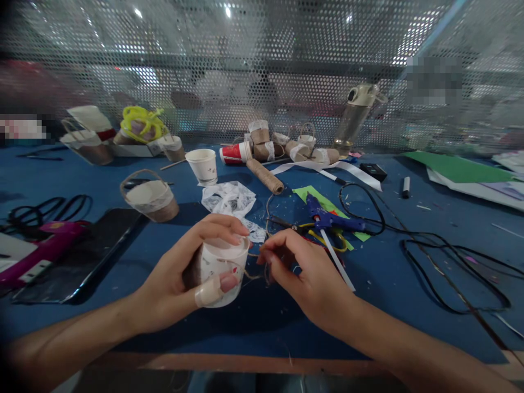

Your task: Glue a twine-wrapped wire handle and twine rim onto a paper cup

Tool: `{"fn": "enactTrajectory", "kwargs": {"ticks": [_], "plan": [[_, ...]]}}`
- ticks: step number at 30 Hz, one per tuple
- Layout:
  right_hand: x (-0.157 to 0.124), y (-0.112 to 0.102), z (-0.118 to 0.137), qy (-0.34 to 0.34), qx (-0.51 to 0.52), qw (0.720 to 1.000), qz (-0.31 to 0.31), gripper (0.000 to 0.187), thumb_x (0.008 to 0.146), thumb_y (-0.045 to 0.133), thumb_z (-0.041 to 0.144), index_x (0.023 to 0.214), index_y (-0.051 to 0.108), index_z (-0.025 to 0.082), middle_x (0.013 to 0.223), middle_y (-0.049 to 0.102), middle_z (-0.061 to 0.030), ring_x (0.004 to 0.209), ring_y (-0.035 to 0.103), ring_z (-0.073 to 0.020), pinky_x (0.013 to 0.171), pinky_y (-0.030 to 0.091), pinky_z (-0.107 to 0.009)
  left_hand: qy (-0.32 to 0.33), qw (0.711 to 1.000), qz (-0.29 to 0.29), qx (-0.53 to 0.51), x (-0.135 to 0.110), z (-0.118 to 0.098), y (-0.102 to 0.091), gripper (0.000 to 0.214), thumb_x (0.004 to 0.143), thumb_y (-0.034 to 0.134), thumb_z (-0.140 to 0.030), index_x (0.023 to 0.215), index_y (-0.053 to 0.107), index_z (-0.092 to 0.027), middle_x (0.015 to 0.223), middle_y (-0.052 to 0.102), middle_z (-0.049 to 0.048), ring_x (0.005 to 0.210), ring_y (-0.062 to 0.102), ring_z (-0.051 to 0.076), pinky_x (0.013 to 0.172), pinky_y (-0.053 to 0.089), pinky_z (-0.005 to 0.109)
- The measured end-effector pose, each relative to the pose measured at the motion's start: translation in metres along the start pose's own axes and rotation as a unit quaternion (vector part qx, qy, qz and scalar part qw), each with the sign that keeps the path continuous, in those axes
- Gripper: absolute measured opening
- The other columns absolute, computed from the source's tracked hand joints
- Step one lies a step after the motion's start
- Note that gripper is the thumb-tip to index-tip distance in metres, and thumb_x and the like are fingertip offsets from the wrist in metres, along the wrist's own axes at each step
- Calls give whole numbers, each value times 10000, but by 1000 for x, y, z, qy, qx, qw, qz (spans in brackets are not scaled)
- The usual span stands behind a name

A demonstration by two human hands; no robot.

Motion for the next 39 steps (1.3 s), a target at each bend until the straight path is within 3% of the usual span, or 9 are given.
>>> {"fn": "enactTrajectory", "kwargs": {"ticks": [10, 14, 18, 23, 27, 30, 32, 35, 39], "plan": [[3, 2, 4, 5, -78, 997, 11, 40, 920, 581, 216, 925, 620, 226, 738, 655, 18, 621, 615, -119, 556, 463, -230, 33, 999, 3, -28, -3, -5, 0, 403, 811, 719, -132, 1159, 540, -227, 1228, 548, 93, 1122, 539, 225, 912, 492, 342], [7, -2, 9, -29, -128, 991, 19, 99, 933, 568, 250, 849, 609, 220, 692, 640, 18, 588, 589, -122, 546, 445, -241, -58, 997, 0, -59, -3, 1, 1, 402, 837, 727, -197, 1168, 505, -250, 1304, 534, 94, 1165, 543, 242, 881, 506, 323], [6, -37, 15, -37, -193, 979, -60, 196, 985, 488, 291, 836, 594, 220, 730, 664, -1, 618, 604, -129, 560, 451, -255, -180, 976, 38, -113, -5, 13, 7, 388, 903, 669, -313, 1211, 439, -259, 1210, 590, 92, 994, 619, 212, 741, 526, 284], [1, -85, 17, -10, -169, 981, -96, 280, 979, 517, 400, 816, 654, 217, 639, 665, -10, 499, 602, -116, 479, 472, -243, -212, 967, 56, -130, -4, 18, 8, 402, 905, 661, -342, 1218, 432, -241, 1006, 599, 39, 815, 591, 157, 691, 509, 258], [7, -123, 1, -25, -268, 945, -183, 182, 850, 699, 373, 781, 645, 214, 890, 750, -78, 805, 712, -204, 690, 534, -314, -231, 958, 61, -160, -5, 19, 10, 415, 904, 662, -350, 1228, 421, -253, 1046, 604, 49, 859, 603, 177, 723, 519, 286], [21, -134, -33, -5, -376, 921, -103, 117, 875, 669, 292, 802, 621, 213, 1031, 742, -119, 936, 696, -253, 793, 486, -383, -245, 949, 57, -192, -6, 21, 10, 402, 919, 645, -366, 1231, 413, -263, 1085, 609, 59, 906, 610, 187, 760, 517, 305], [26, -136, -57, 6, -394, 919, -28, 201, 861, 664, 217, 1061, 656, 199, 1181, 698, -172, 1056, 663, -302, 863, 468, -418, -259, 940, 61, -213, -6, 22, 11, 391, 932, 622, -394, 1233, 404, -272, 1094, 610, 62, 926, 615, 196, 767, 514, 315], [28, -138, -79, 15, -396, 918, 2, 436, 797, 696, 172, 1227, 628, 187, 1255, 661, -203, 1113, 640, -348, 899, 468, -444, -273, 932, 71, -226, -7, 23, 12, 401, 939, 598, -431, 1245, 391, -277, 1109, 610, 71, 927, 616, 206, 746, 507, 319], [28, -131, -85, 8, -405, 914, 10, 410, 794, 682, 183, 1203, 645, 177, 1215, 647, -203, 1081, 636, -343, 902, 463, -431, -273, 934, 83, -216, -8, 23, 14, 420, 929, 614, -431, 1245, 389, -271, 1082, 618, 65, 928, 610, 204, 728, 491, 303]]}}
Point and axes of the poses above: each hand's wrist, its own x-axis towards the middle knuckle, its own y-axis out of the palm, z = x × y, the point moved 6 cm from there along x, towards the middle knuckle
